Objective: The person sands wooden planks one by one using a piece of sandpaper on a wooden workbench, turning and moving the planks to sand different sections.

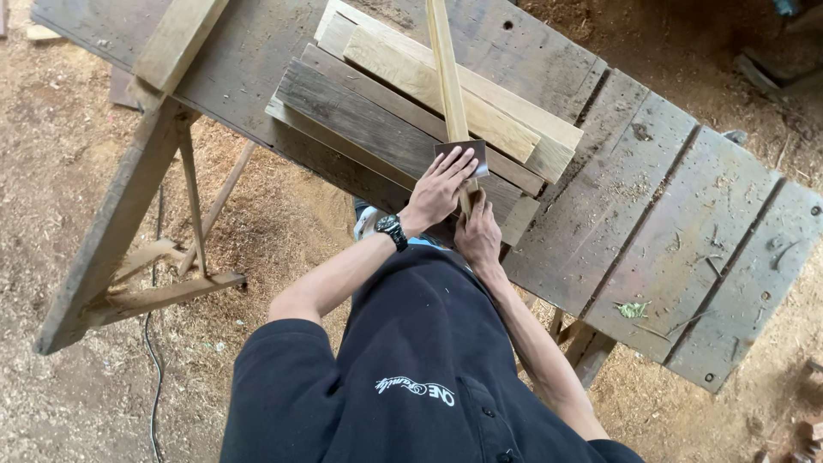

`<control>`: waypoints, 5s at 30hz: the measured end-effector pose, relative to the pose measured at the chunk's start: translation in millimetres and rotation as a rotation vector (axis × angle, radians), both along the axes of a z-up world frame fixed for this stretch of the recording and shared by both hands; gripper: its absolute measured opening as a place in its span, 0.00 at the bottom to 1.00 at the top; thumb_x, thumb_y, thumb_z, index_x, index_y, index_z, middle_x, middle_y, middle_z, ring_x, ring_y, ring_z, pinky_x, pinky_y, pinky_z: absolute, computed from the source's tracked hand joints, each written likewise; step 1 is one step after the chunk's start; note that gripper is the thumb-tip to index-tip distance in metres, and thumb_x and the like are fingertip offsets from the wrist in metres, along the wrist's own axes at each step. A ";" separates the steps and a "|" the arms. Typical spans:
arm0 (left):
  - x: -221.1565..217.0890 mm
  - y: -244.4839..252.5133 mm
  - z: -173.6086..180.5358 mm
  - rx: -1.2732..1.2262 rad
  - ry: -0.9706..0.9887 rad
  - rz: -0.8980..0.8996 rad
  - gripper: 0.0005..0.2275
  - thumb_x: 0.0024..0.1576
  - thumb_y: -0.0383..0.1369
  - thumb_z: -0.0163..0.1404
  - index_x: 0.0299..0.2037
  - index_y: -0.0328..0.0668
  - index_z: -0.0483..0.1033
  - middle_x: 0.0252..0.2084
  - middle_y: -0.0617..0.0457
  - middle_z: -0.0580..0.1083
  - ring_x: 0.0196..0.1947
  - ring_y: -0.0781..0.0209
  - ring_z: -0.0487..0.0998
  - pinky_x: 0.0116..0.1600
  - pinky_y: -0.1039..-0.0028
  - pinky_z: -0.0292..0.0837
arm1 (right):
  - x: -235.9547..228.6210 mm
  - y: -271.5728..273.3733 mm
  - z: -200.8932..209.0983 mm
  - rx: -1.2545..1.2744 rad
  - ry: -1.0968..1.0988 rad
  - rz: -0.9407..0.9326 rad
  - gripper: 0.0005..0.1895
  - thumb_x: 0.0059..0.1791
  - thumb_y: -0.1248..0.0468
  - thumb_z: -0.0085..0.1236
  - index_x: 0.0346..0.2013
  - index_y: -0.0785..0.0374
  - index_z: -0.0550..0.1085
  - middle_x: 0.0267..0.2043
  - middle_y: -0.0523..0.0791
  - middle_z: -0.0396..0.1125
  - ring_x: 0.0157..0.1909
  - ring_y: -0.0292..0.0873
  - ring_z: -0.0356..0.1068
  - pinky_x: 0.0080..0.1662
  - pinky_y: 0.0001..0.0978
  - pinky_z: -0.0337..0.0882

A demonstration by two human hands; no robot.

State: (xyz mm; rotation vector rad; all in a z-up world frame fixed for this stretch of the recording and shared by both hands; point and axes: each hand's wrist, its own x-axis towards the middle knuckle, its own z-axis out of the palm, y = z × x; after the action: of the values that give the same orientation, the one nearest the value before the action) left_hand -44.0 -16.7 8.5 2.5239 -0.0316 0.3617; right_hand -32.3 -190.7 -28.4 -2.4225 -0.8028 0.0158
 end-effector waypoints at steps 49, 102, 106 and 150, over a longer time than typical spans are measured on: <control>-2.9 -35.6 -48.1 -0.068 -0.077 0.121 0.25 0.68 0.38 0.46 0.75 0.52 0.54 0.79 0.53 0.50 0.81 0.52 0.43 0.80 0.48 0.43 | 3.9 2.0 -2.6 -0.043 -0.003 0.040 0.38 0.52 0.60 0.50 0.72 0.74 0.50 0.61 0.68 0.61 0.52 0.69 0.69 0.47 0.53 0.74; 22.3 -28.0 -26.5 -0.303 0.025 0.092 0.22 0.68 0.29 0.43 0.73 0.40 0.57 0.76 0.41 0.57 0.73 0.44 0.64 0.69 0.66 0.70 | 13.9 -9.7 -29.4 -0.067 0.217 -0.044 0.40 0.56 0.60 0.47 0.73 0.77 0.40 0.51 0.67 0.61 0.37 0.67 0.71 0.35 0.54 0.75; 77.1 4.9 -54.4 -0.272 -0.086 0.192 0.25 0.68 0.29 0.41 0.76 0.37 0.50 0.77 0.38 0.53 0.74 0.44 0.62 0.74 0.65 0.65 | 9.9 -6.3 -22.8 -0.110 0.108 0.010 0.40 0.55 0.64 0.47 0.73 0.80 0.40 0.49 0.67 0.61 0.36 0.65 0.70 0.33 0.52 0.74; -11.2 26.5 -73.3 0.198 0.055 0.086 0.23 0.65 0.30 0.44 0.71 0.34 0.61 0.75 0.40 0.59 0.76 0.43 0.56 0.76 0.54 0.53 | 33.5 -9.1 -22.7 -0.091 0.027 0.136 0.36 0.54 0.59 0.57 0.74 0.61 0.56 0.63 0.57 0.58 0.65 0.57 0.59 0.65 0.50 0.61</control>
State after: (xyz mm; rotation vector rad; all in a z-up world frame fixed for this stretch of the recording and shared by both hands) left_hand -55.2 9.8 -64.8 2.7365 0.0655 0.3371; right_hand 1.2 -199.8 -51.1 -2.4417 -0.9721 0.1405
